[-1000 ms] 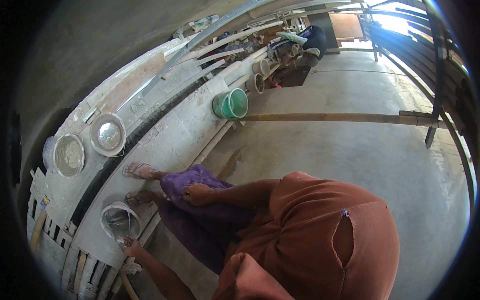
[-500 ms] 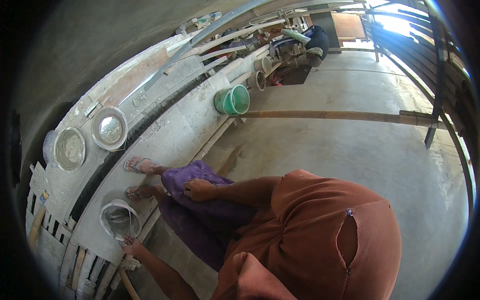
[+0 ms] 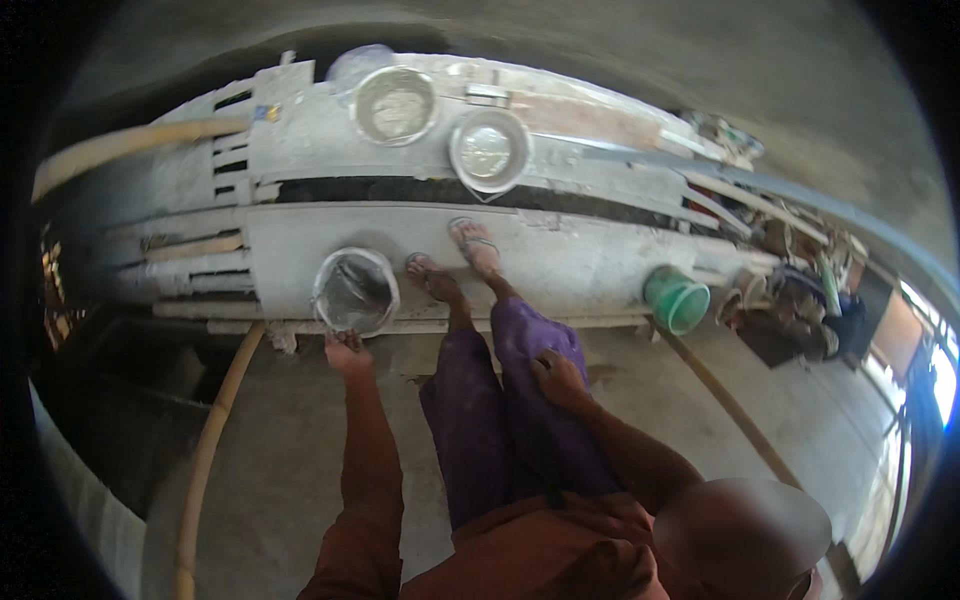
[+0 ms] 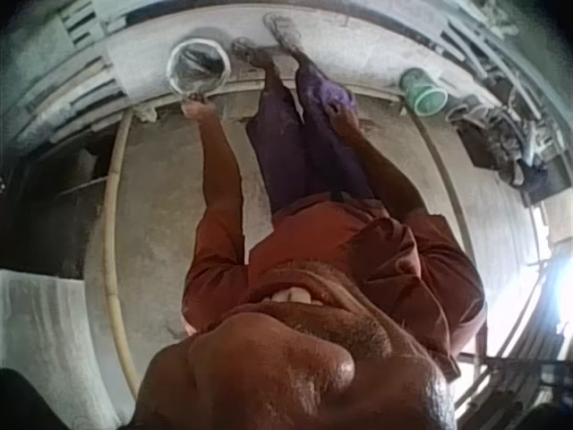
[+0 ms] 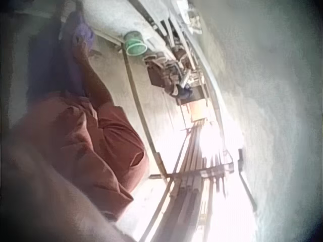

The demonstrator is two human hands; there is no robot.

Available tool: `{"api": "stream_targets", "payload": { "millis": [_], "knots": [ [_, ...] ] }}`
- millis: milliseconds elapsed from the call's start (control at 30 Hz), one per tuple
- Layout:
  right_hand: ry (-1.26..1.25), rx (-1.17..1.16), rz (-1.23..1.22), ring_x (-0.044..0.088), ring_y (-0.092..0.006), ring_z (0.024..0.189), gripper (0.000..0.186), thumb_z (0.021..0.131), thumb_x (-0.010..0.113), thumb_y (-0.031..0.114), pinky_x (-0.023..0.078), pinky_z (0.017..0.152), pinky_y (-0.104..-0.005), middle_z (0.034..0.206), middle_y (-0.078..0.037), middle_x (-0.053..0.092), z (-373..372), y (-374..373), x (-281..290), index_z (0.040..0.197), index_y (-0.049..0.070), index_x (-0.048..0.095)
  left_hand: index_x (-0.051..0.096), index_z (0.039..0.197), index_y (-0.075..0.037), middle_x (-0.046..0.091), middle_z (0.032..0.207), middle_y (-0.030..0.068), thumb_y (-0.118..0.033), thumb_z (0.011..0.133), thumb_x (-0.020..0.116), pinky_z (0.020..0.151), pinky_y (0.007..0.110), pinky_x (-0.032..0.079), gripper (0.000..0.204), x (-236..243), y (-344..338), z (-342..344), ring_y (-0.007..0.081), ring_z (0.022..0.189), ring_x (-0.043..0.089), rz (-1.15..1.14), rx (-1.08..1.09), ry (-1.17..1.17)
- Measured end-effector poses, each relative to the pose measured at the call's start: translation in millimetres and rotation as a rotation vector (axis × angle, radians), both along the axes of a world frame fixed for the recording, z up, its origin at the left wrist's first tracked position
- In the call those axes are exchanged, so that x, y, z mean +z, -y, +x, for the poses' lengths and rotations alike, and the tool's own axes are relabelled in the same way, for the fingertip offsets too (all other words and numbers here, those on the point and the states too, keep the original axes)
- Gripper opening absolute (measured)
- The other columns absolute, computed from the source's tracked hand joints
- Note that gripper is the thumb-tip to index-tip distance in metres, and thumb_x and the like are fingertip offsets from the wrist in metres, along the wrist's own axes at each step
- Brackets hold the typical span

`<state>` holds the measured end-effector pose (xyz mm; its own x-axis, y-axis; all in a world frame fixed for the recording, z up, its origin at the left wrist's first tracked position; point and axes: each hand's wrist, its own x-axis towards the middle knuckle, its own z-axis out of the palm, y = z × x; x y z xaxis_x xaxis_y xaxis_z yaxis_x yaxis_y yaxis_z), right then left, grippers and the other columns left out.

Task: The person scoops plaster from a bucket and applies it onto a wall using a trowel. They then move along the scaffolding and wash their hands and tools in buckets of water.

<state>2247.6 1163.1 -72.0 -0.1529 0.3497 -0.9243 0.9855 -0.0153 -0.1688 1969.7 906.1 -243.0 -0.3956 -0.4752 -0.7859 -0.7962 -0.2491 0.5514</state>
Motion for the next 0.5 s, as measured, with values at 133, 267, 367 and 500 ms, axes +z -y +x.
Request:
{"api": "stream_targets", "payload": {
  "millis": [133,267,367,500],
  "knots": [
    [-0.041,0.105,-0.009,0.061,-0.0374,0.101,0.029,0.089,0.058,0.030,0.045,0.086,-0.0451,0.104,-0.021,0.065,-23.5,23.8,-2.7,0.102,0.005,0.064,0.056,0.105,-0.005,0.053,0.090,0.0016,-0.029,0.094,0.052,0.076,0.033,0.045,0.026,31.7,38.1,-32.4,0.0172,0.076,0.051,-0.004,0.141,-0.102],
    [-0.109,0.160,0.019,0.062,-0.0372,0.099,0.030,0.089,0.058,0.030,0.047,0.085,-0.0442,0.102,-0.021,0.065,-21.5,40.3,-19.7,0.103,0.004,0.064,0.055,0.118,-0.004,0.053,0.103,0.0034,-0.030,0.095,0.049,0.077,0.031,0.043,0.036,47.6,52.8,-59.8,0.0152,0.079,0.048,-0.001,0.236,-0.125],
    [-0.122,0.208,0.039,0.062,-0.0368,0.099,0.030,0.089,0.058,0.030,0.047,0.084,-0.0436,0.102,-0.020,0.066,-19.5,53.2,-22.1,0.105,0.005,0.064,0.058,0.109,-0.007,0.052,0.087,0.0007,-0.023,0.095,0.050,0.070,0.030,0.042,0.023,46.3,61.6,-73.0,0.0135,0.070,0.046,-0.011,0.281,-0.123],
    [-0.134,0.320,0.053,0.063,-0.0368,0.096,0.031,0.089,0.058,0.030,0.048,0.083,-0.0436,0.099,-0.020,0.067,-39.1,57.9,-59.8,0.105,0.005,0.064,0.057,0.101,-0.006,0.048,0.078,-0.0007,-0.016,0.095,0.051,0.067,0.029,0.042,0.014,26.9,89.5,-88.7,0.0125,0.064,0.044,0.038,0.313,-0.166]
  ]
}}
